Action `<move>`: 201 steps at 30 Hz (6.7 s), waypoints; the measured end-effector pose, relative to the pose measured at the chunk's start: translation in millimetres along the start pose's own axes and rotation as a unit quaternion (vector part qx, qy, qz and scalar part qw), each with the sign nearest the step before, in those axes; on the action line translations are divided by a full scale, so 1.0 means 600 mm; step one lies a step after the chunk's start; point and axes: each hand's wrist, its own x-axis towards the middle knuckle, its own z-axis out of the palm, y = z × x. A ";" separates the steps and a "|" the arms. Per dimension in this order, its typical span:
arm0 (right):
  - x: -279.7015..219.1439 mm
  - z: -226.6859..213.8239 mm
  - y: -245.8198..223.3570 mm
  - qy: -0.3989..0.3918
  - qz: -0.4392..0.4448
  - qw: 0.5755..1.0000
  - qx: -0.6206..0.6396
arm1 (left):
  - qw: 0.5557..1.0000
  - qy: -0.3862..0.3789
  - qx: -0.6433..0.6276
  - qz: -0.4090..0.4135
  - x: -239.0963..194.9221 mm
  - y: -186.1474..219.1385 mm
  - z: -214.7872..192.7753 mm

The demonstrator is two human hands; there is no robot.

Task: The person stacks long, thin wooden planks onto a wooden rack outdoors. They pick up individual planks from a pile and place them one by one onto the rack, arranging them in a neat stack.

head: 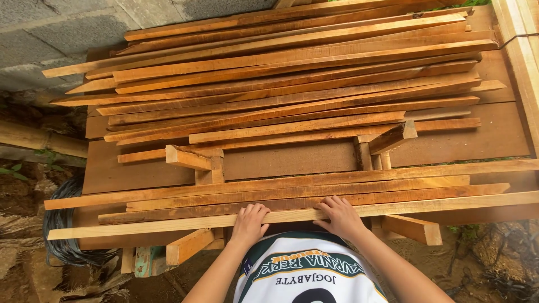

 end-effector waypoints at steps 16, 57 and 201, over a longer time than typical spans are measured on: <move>0.047 -0.010 -0.012 0.081 -0.012 0.996 0.043 | 0.997 0.023 -0.051 0.044 0.029 0.047 -0.023; 0.902 -0.274 0.442 0.001 0.156 0.985 -0.072 | 0.983 -0.051 0.000 -0.174 0.780 -0.373 -0.558; 0.973 -0.301 0.632 -0.087 0.135 0.967 -0.197 | 0.986 0.003 0.109 -0.123 0.920 -0.519 -0.526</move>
